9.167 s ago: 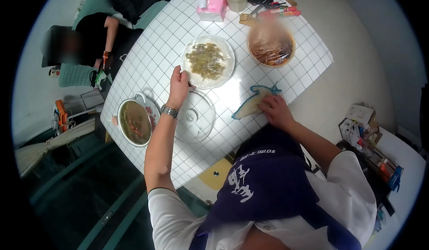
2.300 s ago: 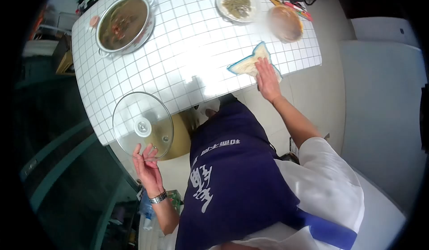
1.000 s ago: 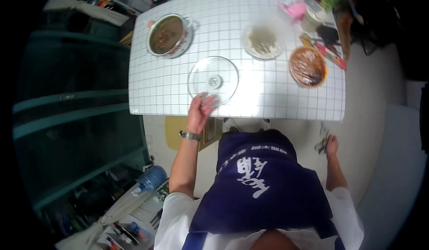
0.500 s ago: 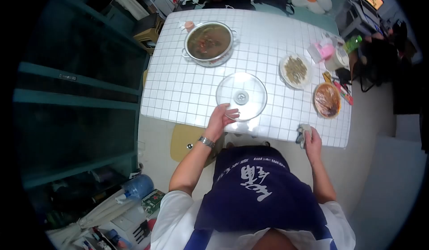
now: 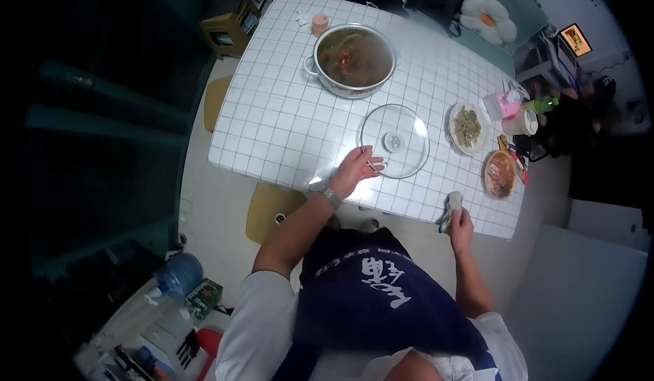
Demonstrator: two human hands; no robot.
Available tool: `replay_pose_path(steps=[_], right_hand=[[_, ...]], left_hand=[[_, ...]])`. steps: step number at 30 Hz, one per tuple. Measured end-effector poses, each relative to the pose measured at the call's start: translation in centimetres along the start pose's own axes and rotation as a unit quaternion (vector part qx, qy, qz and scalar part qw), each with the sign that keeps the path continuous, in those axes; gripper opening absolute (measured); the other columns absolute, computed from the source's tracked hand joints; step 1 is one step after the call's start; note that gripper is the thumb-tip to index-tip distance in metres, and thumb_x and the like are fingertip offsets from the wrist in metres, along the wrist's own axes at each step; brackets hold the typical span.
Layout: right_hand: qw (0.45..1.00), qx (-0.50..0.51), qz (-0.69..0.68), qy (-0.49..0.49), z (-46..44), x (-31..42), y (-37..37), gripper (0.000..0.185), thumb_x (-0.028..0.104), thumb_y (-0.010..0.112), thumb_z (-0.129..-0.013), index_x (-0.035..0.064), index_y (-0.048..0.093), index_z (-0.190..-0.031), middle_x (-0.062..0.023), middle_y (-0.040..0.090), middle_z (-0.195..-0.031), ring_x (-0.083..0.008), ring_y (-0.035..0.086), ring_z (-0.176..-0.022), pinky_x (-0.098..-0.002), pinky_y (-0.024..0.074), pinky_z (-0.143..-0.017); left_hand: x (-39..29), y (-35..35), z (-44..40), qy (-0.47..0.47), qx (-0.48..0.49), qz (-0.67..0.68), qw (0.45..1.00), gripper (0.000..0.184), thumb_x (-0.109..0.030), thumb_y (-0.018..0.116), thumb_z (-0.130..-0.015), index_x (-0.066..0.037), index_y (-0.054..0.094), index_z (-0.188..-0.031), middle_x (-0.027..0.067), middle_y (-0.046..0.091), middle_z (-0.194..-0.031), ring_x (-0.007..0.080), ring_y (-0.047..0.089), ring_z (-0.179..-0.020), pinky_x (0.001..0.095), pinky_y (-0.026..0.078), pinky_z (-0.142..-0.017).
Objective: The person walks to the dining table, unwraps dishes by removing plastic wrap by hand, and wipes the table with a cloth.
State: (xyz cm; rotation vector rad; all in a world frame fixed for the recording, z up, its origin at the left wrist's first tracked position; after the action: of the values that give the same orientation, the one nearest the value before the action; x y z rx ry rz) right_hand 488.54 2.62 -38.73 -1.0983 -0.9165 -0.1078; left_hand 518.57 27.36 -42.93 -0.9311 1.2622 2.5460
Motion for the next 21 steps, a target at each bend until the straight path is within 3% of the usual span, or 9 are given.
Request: replay_pose_path(steps=[7, 8, 9, 13, 16, 18, 21], right_hand=[[0.992, 0.119, 0.014, 0.026, 2.1, 0.4, 1.5, 0.037, 0.029, 0.057, -0.097, -0.0001, 0.06, -0.12, -0.0061, 0.064, -0.081, -0.0106, 0.056, -0.071, -0.027, 0.0468, -0.064], [0.987, 0.156, 0.023, 0.037, 2.6, 0.5, 1.6, 0.037, 0.029, 0.058, -0.096, 0.0007, 0.06, -0.12, -0.0061, 0.064, -0.08, -0.0106, 0.056, -0.07, -0.0268, 0.0466, -0.064], [0.987, 0.16, 0.0, -0.012, 2.4, -1.4, 2.6, 0.04, 0.03, 0.062, -0.093, 0.0018, 0.06, -0.122, -0.0097, 0.065, -0.075, -0.0137, 0.058, -0.065, -0.0302, 0.0479, -0.06], [0.971, 0.235, -0.036, -0.022, 3.6, -0.2, 3.1, 0.042, 0.03, 0.062, -0.092, 0.0004, 0.06, -0.122, -0.0089, 0.065, -0.074, -0.0127, 0.058, -0.062, -0.0296, 0.0461, -0.057], [0.958, 0.275, 0.011, -0.077, 3.4, 3.0, 2.4, 0.042, 0.029, 0.063, -0.092, -0.001, 0.06, -0.121, -0.0104, 0.067, -0.079, -0.0139, 0.06, -0.068, -0.0297, 0.0481, -0.062], [0.963, 0.211, -0.087, -0.144, 1.2, 3.0, 2.4, 0.04, 0.029, 0.063, -0.092, -0.0008, 0.061, -0.119, -0.0141, 0.068, -0.086, -0.0169, 0.062, -0.075, -0.0304, 0.0499, -0.069], [0.972, 0.151, -0.05, -0.17, -1.8, 7.1, -0.1, 0.039, 0.03, 0.06, -0.093, 0.0005, 0.061, -0.118, -0.0177, 0.069, -0.095, -0.0253, 0.066, -0.083, -0.0334, 0.0506, -0.077]], left_hand=[[2.0, -1.5, 8.2, 0.128, -0.058, -0.047, 0.989, 0.053, -0.032, 0.048, -0.102, -0.001, 0.033, -0.142, 0.0223, 0.056, -0.127, 0.0286, 0.061, -0.112, 0.0365, 0.052, -0.093], [3.4, -2.7, 9.9, 0.13, -0.085, -0.058, 0.986, 0.052, -0.032, 0.048, -0.102, -0.002, 0.034, -0.142, 0.0212, 0.057, -0.127, 0.0278, 0.061, -0.111, 0.0361, 0.052, -0.092], [4.8, -3.5, 11.8, 0.13, -0.114, -0.069, 0.983, 0.051, -0.031, 0.049, -0.102, -0.003, 0.035, -0.141, 0.0202, 0.058, -0.126, 0.0271, 0.062, -0.11, 0.0357, 0.052, -0.091], [11.5, -4.4, 20.0, 0.084, -0.228, -0.034, 0.969, 0.046, -0.03, 0.049, -0.102, -0.005, 0.039, -0.139, 0.0175, 0.059, -0.126, 0.0248, 0.063, -0.107, 0.0352, 0.053, -0.089], [16.3, -2.9, 23.9, 0.069, -0.28, -0.021, 0.957, 0.044, -0.029, 0.048, -0.102, -0.005, 0.041, -0.138, 0.0167, 0.059, -0.126, 0.024, 0.063, -0.107, 0.0349, 0.053, -0.088], [17.7, -1.6, 25.3, 0.072, -0.298, -0.011, 0.952, 0.043, -0.029, 0.048, -0.102, -0.005, 0.041, -0.137, 0.0163, 0.059, -0.125, 0.0236, 0.063, -0.107, 0.0347, 0.053, -0.088], [19.4, -0.1, 26.5, 0.09, -0.332, 0.0, 0.939, 0.04, -0.026, 0.046, -0.103, -0.005, 0.043, -0.137, 0.0162, 0.06, -0.124, 0.0236, 0.063, -0.106, 0.0344, 0.053, -0.088]])
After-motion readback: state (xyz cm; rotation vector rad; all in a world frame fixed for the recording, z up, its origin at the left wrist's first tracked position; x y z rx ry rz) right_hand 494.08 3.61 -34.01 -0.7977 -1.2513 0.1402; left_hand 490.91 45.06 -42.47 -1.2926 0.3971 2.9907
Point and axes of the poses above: each hand's wrist, its own z-axis away from the middle knuckle, its own y-axis out of the palm, x = y × z, the point moved 5 cm from there along -z, towards the middle knuckle
